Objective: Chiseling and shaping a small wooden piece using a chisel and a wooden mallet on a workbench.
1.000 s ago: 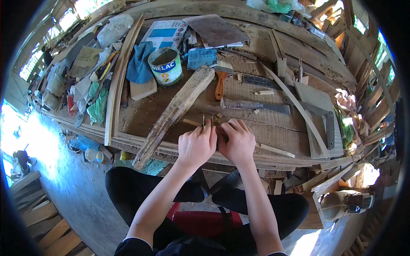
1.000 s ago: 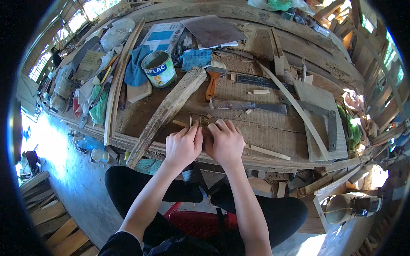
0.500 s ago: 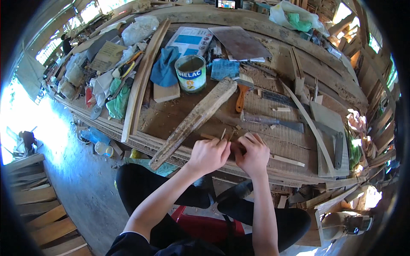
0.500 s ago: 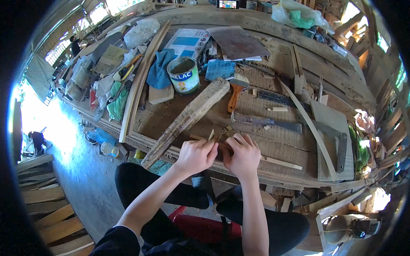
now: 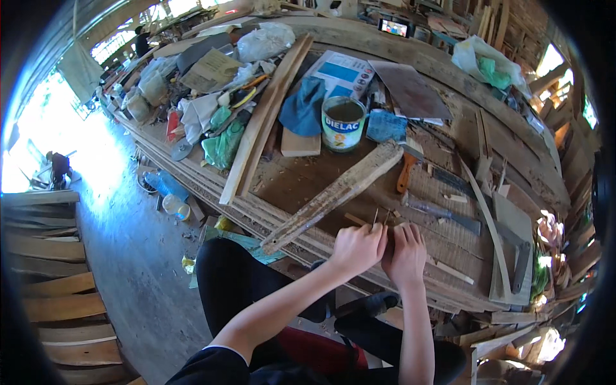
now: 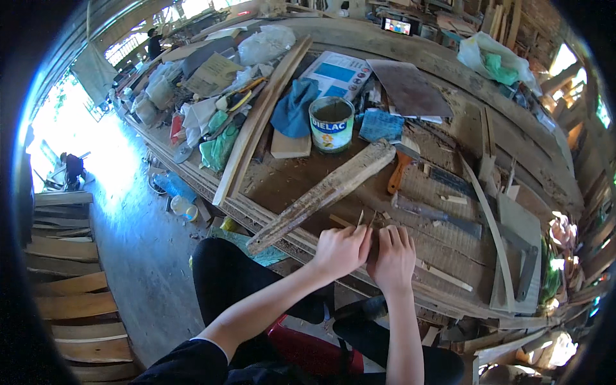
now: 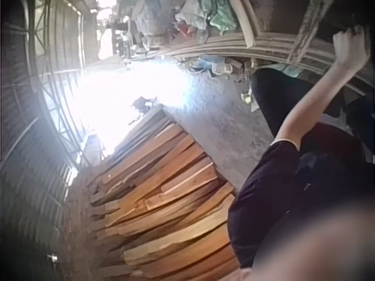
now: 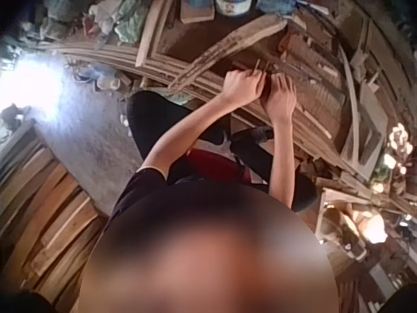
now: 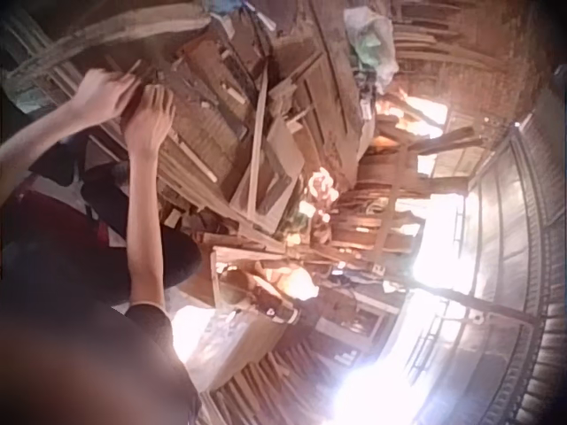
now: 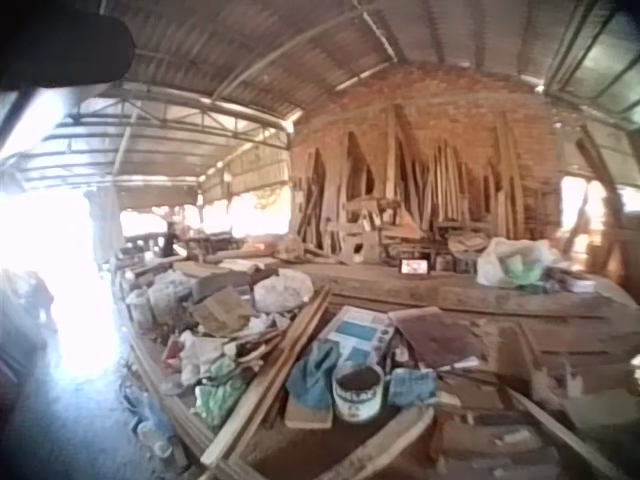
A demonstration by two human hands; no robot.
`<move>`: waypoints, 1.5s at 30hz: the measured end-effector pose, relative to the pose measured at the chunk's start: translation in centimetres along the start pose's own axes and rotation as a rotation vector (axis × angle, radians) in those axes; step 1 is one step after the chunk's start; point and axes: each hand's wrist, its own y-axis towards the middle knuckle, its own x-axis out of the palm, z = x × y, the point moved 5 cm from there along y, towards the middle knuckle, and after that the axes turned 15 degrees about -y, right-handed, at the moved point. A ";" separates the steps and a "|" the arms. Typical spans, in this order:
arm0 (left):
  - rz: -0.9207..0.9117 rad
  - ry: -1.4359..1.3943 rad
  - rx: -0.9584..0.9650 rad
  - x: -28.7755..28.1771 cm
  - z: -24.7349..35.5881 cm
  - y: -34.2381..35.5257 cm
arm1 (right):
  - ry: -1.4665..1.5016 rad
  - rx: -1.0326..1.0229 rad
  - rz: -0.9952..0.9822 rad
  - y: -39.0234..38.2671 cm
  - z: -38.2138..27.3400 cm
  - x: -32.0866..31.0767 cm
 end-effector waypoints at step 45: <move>-0.117 0.010 0.048 -1.2 0.4 -0.6 | 0.119 0.165 0.168 -0.6 0.7 -0.4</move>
